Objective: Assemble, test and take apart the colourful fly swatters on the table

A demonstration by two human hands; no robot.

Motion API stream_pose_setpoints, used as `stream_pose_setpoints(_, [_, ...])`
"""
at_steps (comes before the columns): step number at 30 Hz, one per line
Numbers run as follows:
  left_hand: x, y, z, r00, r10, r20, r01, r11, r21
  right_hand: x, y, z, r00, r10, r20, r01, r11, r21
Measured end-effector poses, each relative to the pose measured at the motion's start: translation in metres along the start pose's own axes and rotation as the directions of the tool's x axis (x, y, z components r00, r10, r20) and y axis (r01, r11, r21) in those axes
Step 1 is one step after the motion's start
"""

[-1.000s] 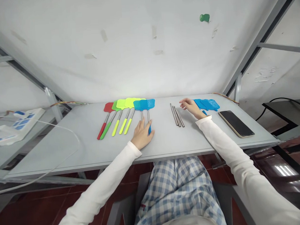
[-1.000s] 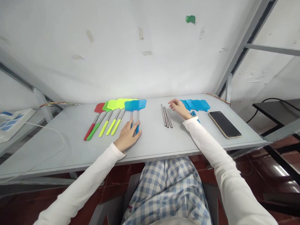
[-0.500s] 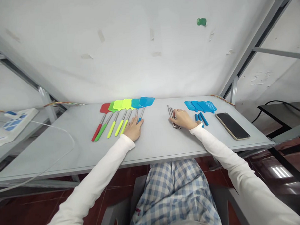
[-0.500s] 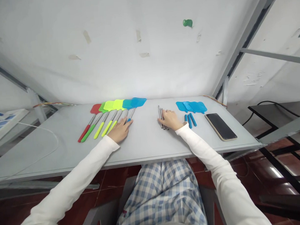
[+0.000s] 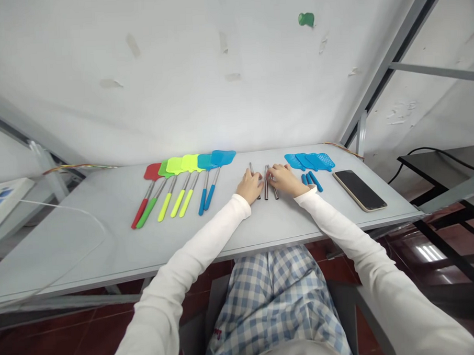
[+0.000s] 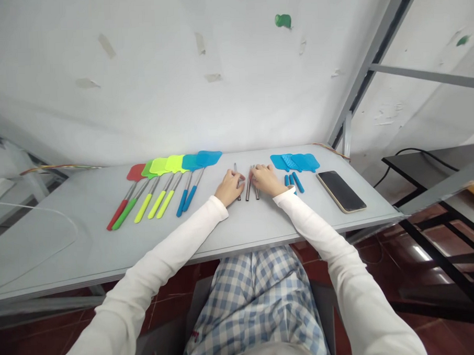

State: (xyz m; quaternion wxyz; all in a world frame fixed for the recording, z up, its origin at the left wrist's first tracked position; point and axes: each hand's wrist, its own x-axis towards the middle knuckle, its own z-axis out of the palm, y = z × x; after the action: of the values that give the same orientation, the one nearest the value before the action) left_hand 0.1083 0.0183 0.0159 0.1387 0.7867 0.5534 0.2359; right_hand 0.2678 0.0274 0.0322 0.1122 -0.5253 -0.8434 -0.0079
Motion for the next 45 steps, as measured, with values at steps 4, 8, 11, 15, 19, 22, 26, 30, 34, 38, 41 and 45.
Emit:
stream_pose_setpoints(4, [-0.001,-0.009,0.002,0.999,-0.025,-0.033,0.022,0.997,-0.08,-0.004,0.022,-0.011,0.998,0.067,-0.006,-0.067,0.998,-0.011])
stream_pose_setpoints(8, [0.0,-0.013,-0.003,0.998,-0.055,-0.042,0.045,0.979,-0.198,-0.026,0.038,-0.022,0.939,0.311,-0.146,-0.334,0.926,-0.176])
stream_pose_setpoints(11, [0.002,-0.014,-0.008,0.99,-0.125,-0.06,0.098,0.936,-0.339,-0.043,0.039,-0.02,0.888,0.421,-0.184,-0.454,0.863,-0.221])
stream_pose_setpoints(15, [0.002,-0.016,-0.014,0.933,-0.328,0.146,0.319,0.574,-0.754,-0.049,0.033,-0.012,0.915,0.395,-0.084,-0.404,0.902,-0.151])
stream_pose_setpoints(19, [-0.003,-0.018,-0.019,0.887,-0.209,0.412,0.435,0.081,-0.897,-0.049,0.029,-0.012,0.965,0.26,-0.024,-0.258,0.965,0.049])
stream_pose_setpoints(22, [-0.006,-0.017,-0.021,0.907,-0.142,0.396,0.398,-0.012,-0.917,-0.051,0.024,-0.011,0.933,0.351,-0.083,-0.354,0.935,-0.029])
stream_pose_setpoints(26, [-0.007,-0.014,-0.022,0.956,-0.155,0.25,0.252,-0.012,-0.968,-0.05,0.02,-0.004,0.891,0.44,-0.116,-0.454,0.876,-0.163])
stream_pose_setpoints(30, [-0.005,-0.016,-0.022,0.966,-0.238,0.101,0.114,0.043,-0.993,-0.044,0.022,-0.004,0.927,0.347,-0.14,-0.34,0.938,0.071])
stream_pose_setpoints(34, [-0.003,-0.019,-0.025,0.96,-0.279,0.023,0.028,0.013,-1.0,-0.041,0.019,-0.011,0.955,0.138,-0.261,-0.035,0.931,0.363])
stream_pose_setpoints(38, [-0.004,-0.019,-0.028,0.96,-0.278,-0.021,-0.038,-0.056,-0.998,-0.044,0.011,-0.013,0.939,-0.044,-0.34,0.175,0.914,0.367])
stream_pose_setpoints(41, [-0.004,-0.018,-0.029,0.96,-0.281,-0.021,-0.045,-0.081,-0.996,-0.045,0.008,-0.012,0.897,-0.113,-0.427,0.262,0.914,0.31])
stream_pose_setpoints(45, [-0.003,-0.018,-0.028,0.955,-0.296,-0.011,-0.045,-0.107,-0.993,-0.043,0.008,-0.015,0.873,-0.151,-0.463,0.291,0.925,0.246])
